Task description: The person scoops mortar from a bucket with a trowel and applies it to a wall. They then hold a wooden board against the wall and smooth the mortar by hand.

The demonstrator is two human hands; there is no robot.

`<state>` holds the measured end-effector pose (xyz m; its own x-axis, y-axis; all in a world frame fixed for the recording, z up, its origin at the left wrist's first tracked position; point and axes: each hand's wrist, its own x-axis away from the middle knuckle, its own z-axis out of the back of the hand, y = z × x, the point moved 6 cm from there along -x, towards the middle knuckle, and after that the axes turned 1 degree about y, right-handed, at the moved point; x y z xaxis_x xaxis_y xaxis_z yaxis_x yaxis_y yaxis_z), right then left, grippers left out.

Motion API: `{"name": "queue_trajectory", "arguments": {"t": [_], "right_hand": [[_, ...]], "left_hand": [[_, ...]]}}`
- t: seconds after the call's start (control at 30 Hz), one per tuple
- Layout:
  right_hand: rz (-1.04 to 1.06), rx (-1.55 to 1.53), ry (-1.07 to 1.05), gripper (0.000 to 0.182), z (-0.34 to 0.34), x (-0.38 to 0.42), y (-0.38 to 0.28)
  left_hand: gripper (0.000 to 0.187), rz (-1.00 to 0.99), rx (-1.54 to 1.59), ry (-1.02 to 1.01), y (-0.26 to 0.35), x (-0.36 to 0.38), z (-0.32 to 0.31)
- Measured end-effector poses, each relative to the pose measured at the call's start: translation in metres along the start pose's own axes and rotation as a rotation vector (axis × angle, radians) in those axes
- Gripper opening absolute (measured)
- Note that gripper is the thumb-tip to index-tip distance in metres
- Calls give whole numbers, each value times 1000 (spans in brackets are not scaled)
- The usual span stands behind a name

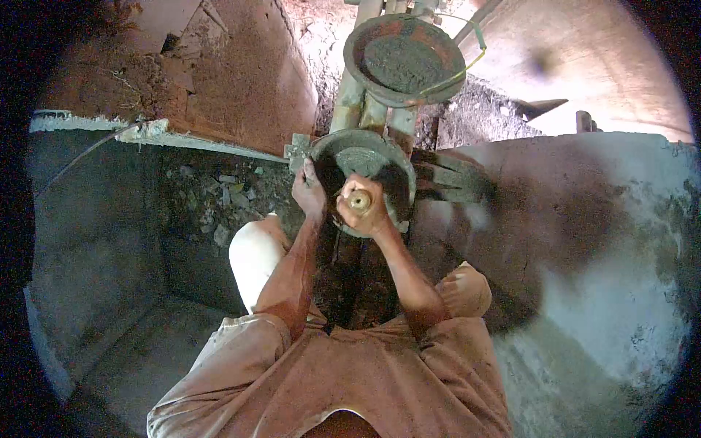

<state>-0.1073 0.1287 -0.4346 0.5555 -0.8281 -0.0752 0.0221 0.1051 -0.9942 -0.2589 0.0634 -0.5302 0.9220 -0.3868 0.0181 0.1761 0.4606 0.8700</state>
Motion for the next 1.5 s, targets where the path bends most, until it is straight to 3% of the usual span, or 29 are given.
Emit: {"name": "queue_trajectory", "arguments": {"t": [0.07,0.2,0.23,0.3,0.4,0.43,0.47,0.5,0.63,0.67,0.73,0.77,0.87,0.93,1.03,1.17,1.23,1.27,1.3,1.37,1.43,1.5], "right_hand": [[105,54,6,14,21,-11,-20],[43,-344,364,16,86,-27,-30],[32,-336,366,16,88,-34,-21],[47,-625,845,16,106,-39,4],[17,-471,913,17,51,-61,38],[-101,-306,737,16,27,-66,52],[190,-77,653,13,14,-76,26],[-92,-318,484,12,2,-73,35],[-14,-10,27,15,-19,-62,22],[-2,7,-64,17,-31,-53,15],[-86,-13,-196,14,-33,-44,7],[-73,-13,-196,14,-32,-37,1],[-83,68,-401,22,-40,-19,-10],[17,172,-547,21,-44,-10,-21],[-95,158,-560,18,-20,-4,-18],[-68,121,-194,13,36,-40,-56],[85,79,134,17,63,-48,-77],[102,62,307,19,73,-49,-82],[123,55,330,19,69,-51,-80],[94,-109,876,22,72,-38,-50],[47,-267,1027,23,47,-33,13],[-77,-388,1189,20,30,-22,45]], "left_hand": [[52,46,-40,-15,9,1,5],[46,49,87,-34,10,2,4],[44,85,80,-54,8,3,3],[44,72,84,-39,2,7,1],[44,53,47,-1,4,-2,-1],[44,46,60,-15,3,-5,-3],[44,53,68,-39,-2,0,-2],[44,78,91,-67,-6,2,-3],[46,77,127,-33,5,3,1],[48,140,151,-88,-30,-3,-16],[51,56,117,-113,-38,-6,-16],[52,134,98,-181,-18,-4,-7],[55,54,23,-96,-9,-7,0],[54,69,58,-101,-21,-5,-4],[53,54,85,-27,13,-2,6],[49,95,76,-56,13,0,7],[49,183,51,-109,5,4,3],[49,161,52,-116,3,5,1],[48,98,74,-70,6,5,2],[48,3,104,-32,19,6,5],[48,101,135,-46,26,7,7],[48,43,129,-38,29,6,4]]}}
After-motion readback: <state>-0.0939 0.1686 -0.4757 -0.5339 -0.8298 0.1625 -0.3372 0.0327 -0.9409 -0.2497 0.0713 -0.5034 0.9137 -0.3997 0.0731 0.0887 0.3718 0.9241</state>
